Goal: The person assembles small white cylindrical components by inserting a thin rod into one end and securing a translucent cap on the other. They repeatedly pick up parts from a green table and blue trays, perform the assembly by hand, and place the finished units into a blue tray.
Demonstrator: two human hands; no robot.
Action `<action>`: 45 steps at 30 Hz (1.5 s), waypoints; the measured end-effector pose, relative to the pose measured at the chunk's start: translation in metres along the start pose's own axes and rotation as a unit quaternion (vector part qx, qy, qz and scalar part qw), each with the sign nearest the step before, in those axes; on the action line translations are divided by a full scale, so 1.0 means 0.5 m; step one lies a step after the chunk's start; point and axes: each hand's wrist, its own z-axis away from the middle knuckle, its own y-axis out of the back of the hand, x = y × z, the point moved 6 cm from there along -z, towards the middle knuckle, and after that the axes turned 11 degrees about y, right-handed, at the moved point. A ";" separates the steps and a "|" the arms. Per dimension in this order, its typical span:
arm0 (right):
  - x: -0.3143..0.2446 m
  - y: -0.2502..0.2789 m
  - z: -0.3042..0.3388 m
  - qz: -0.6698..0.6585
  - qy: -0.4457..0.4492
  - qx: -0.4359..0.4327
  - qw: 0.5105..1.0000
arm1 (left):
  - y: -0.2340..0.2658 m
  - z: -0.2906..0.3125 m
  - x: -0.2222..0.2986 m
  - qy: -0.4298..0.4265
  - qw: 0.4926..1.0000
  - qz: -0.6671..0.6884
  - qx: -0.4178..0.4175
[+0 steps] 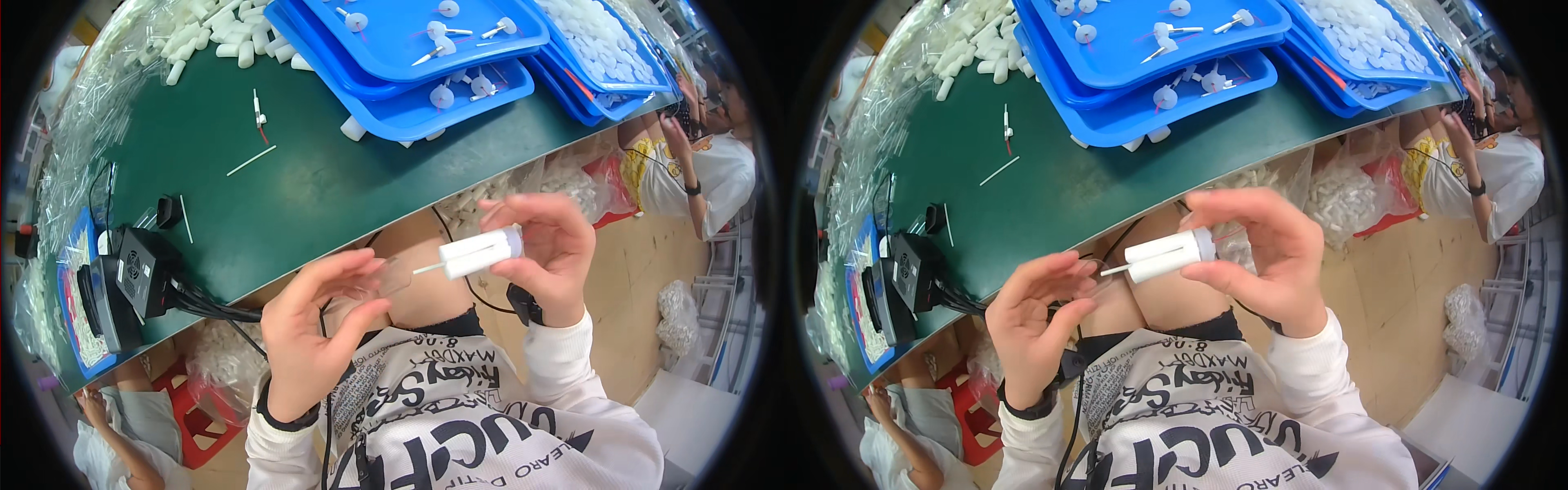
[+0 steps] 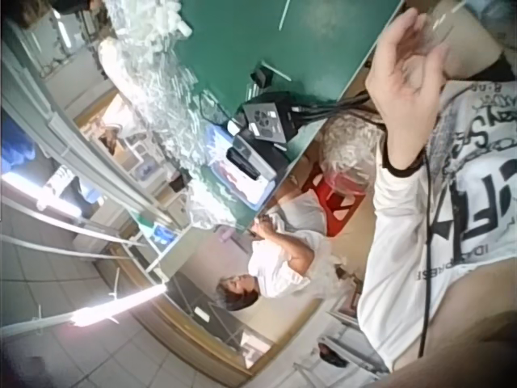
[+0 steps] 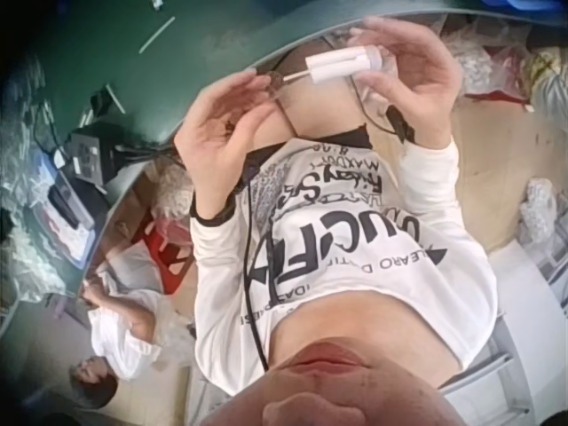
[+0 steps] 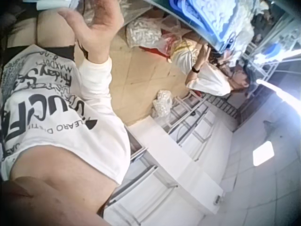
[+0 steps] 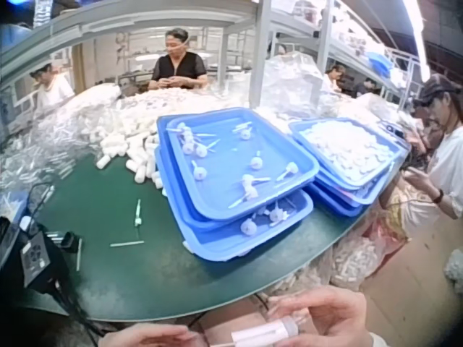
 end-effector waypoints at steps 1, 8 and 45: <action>0.000 -0.005 0.000 -0.011 0.003 -0.023 1.000 | -0.002 0.000 -0.001 -0.027 0.999 0.019 -0.004; -0.017 -0.023 -0.016 0.068 0.044 -0.168 0.982 | -0.016 0.006 0.010 -0.090 0.996 -0.014 0.004; 0.007 -0.041 0.014 0.083 -0.014 -0.164 0.983 | -0.030 0.026 0.004 -0.136 0.989 -0.061 -0.004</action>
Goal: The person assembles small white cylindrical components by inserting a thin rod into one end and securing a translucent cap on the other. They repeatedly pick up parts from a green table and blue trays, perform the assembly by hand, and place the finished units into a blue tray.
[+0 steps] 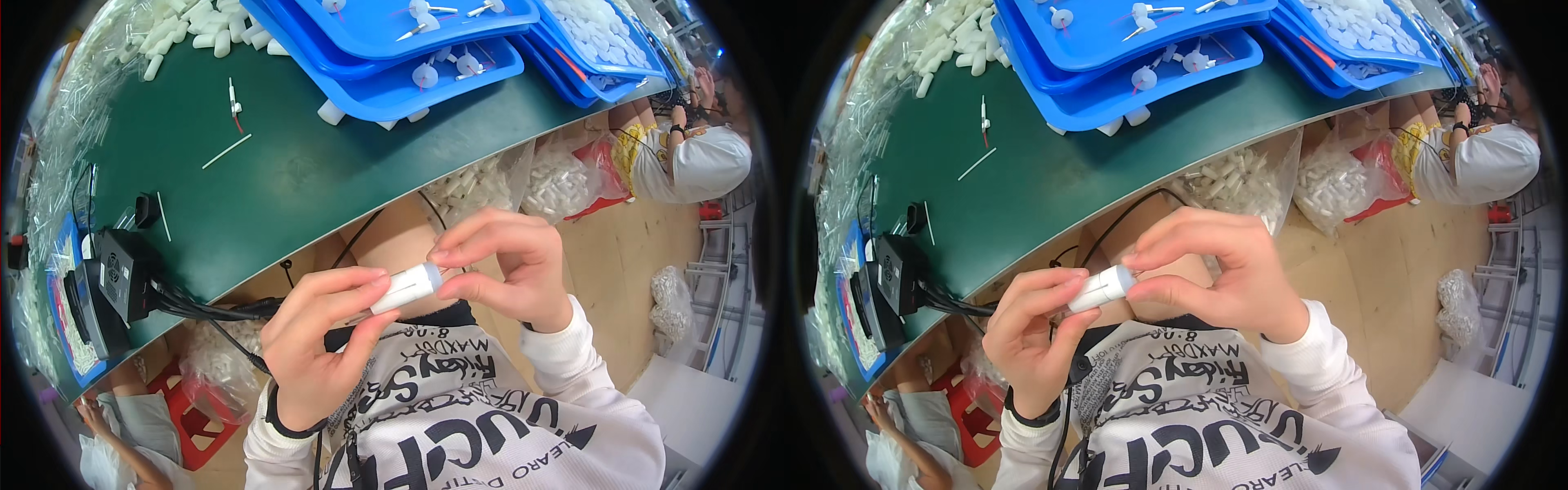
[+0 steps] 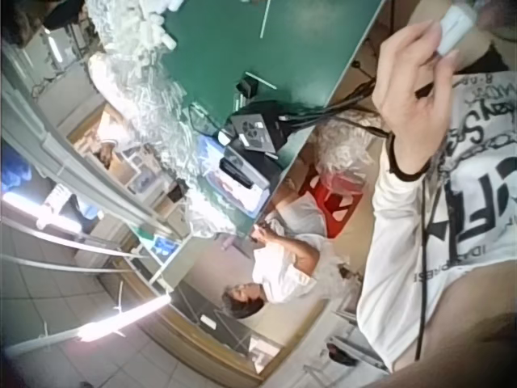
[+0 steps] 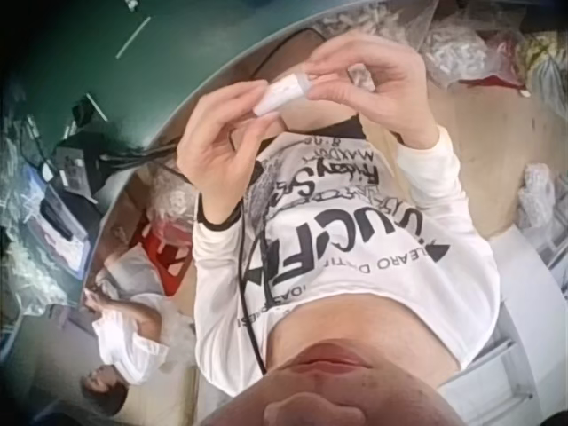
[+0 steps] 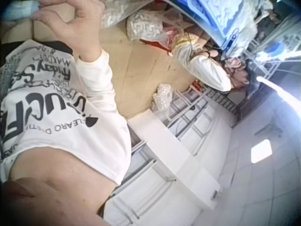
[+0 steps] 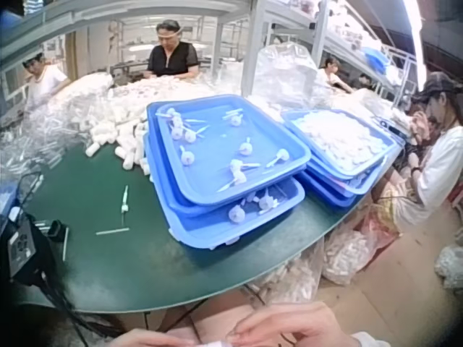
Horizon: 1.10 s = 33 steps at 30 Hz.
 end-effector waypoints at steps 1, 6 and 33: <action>0.002 -0.003 0.000 -0.015 -0.006 -0.001 1.000 | -0.001 0.003 -0.001 0.000 1.000 0.002 -0.002; 0.000 -0.014 0.001 -0.057 -0.031 -0.005 0.998 | 0.003 0.008 0.002 -0.015 1.000 -0.024 0.011; -0.070 -0.042 0.002 0.310 0.206 -0.037 0.928 | -0.034 0.010 0.006 0.013 0.986 -0.153 -0.067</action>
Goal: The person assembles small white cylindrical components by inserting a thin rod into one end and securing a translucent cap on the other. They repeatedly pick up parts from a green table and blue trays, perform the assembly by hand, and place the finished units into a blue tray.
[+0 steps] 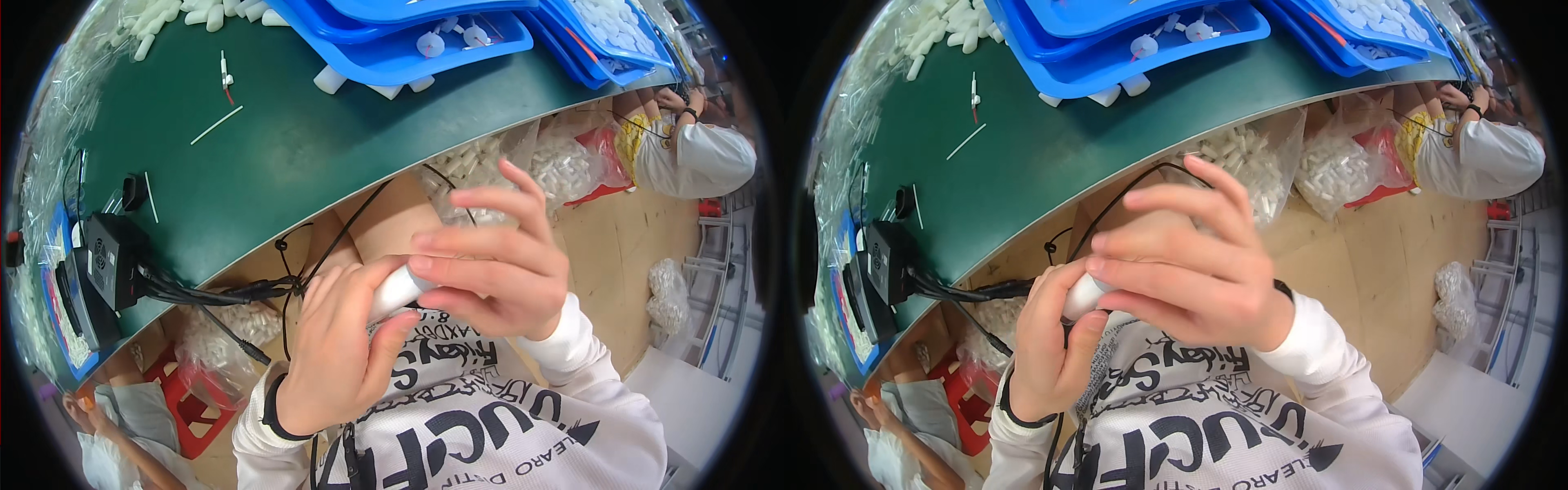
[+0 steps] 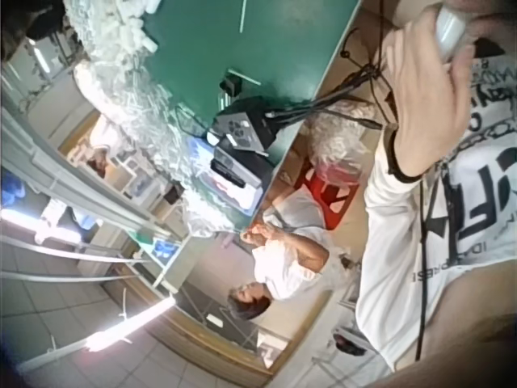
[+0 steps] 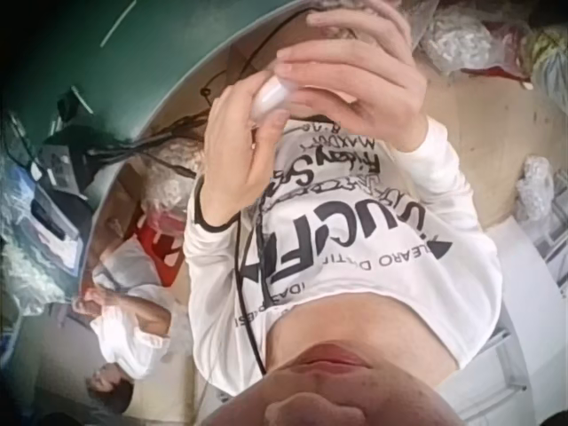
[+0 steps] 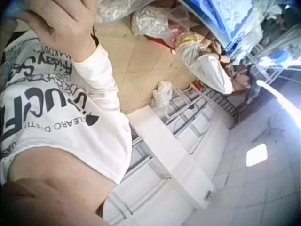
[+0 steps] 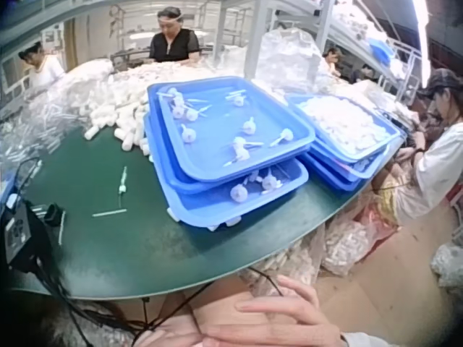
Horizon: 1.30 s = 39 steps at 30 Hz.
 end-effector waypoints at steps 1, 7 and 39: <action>-0.003 -0.006 0.004 -0.006 -0.030 0.013 0.999 | 0.000 0.000 0.000 -0.001 1.000 -0.022 -0.004; -0.012 -0.029 0.035 -0.048 -0.075 0.023 0.996 | -0.009 0.015 -0.009 -0.032 0.998 -0.061 0.004; -0.004 -0.041 0.080 -0.248 -0.275 0.202 0.907 | -0.010 0.029 0.000 -0.050 0.991 0.003 0.127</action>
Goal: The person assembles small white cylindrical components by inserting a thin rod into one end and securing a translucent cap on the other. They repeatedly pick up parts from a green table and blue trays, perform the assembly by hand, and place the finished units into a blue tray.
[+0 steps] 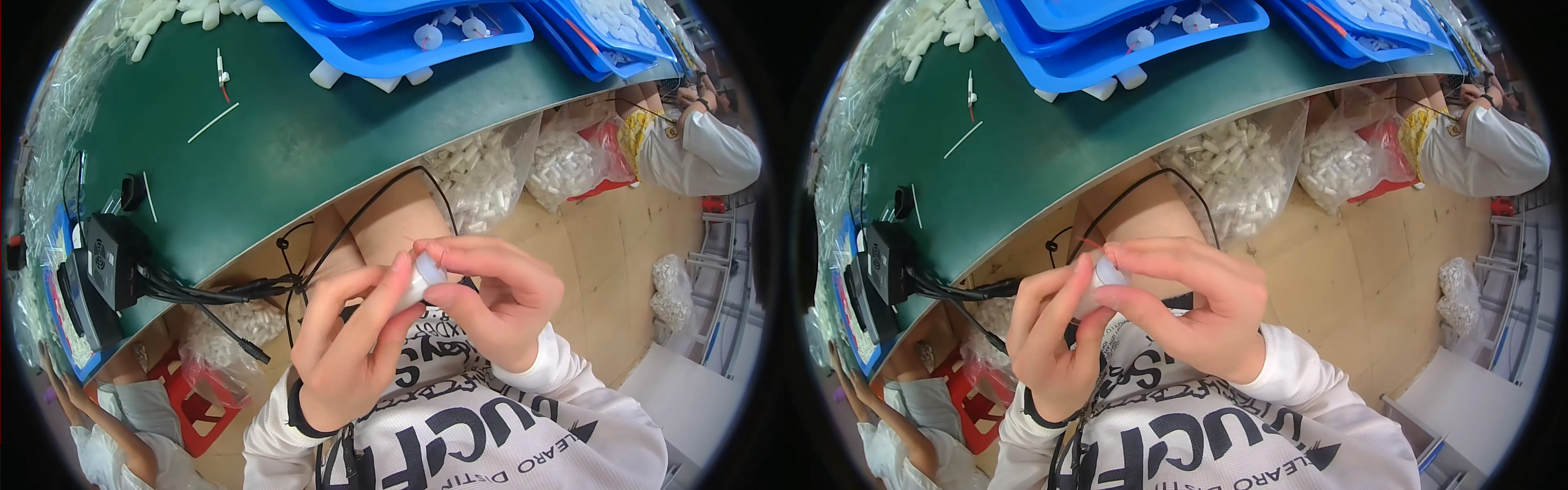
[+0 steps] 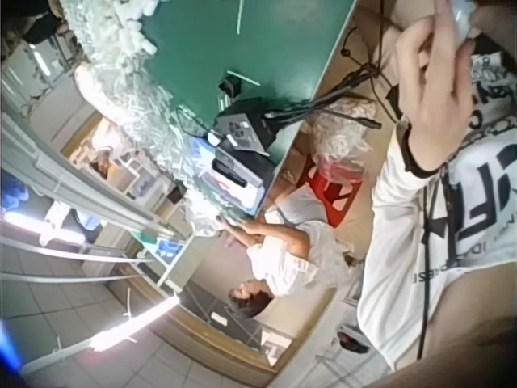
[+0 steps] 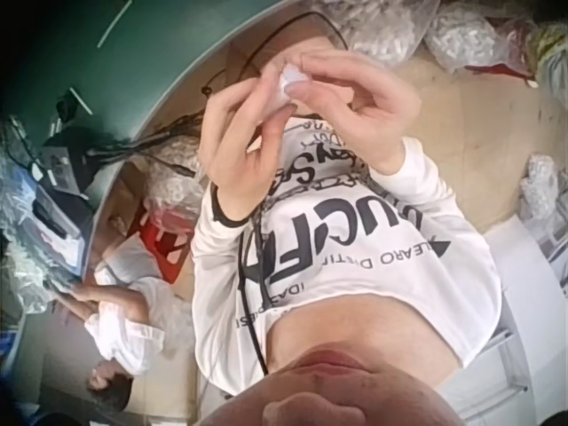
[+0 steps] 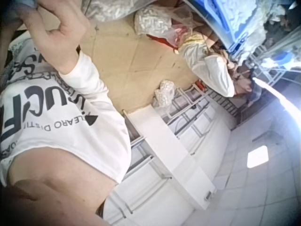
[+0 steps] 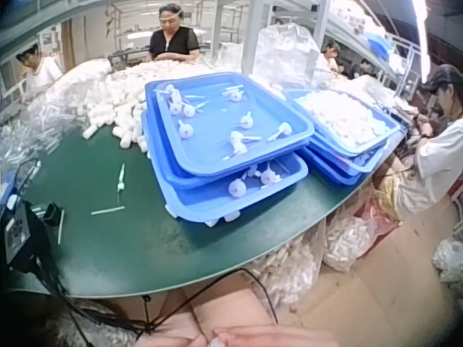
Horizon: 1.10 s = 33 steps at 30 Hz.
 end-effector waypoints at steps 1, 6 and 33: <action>-0.005 -0.002 -0.004 0.020 0.027 -0.014 0.999 | 0.003 0.004 0.000 -0.002 1.000 -0.003 0.005; -0.014 -0.006 -0.009 0.082 0.097 -0.061 0.990 | 0.005 0.012 0.004 -0.042 0.999 -0.026 0.013; 0.152 -0.028 0.011 -0.079 -0.143 0.070 0.984 | -0.050 -0.006 -0.145 0.385 0.820 0.406 -0.124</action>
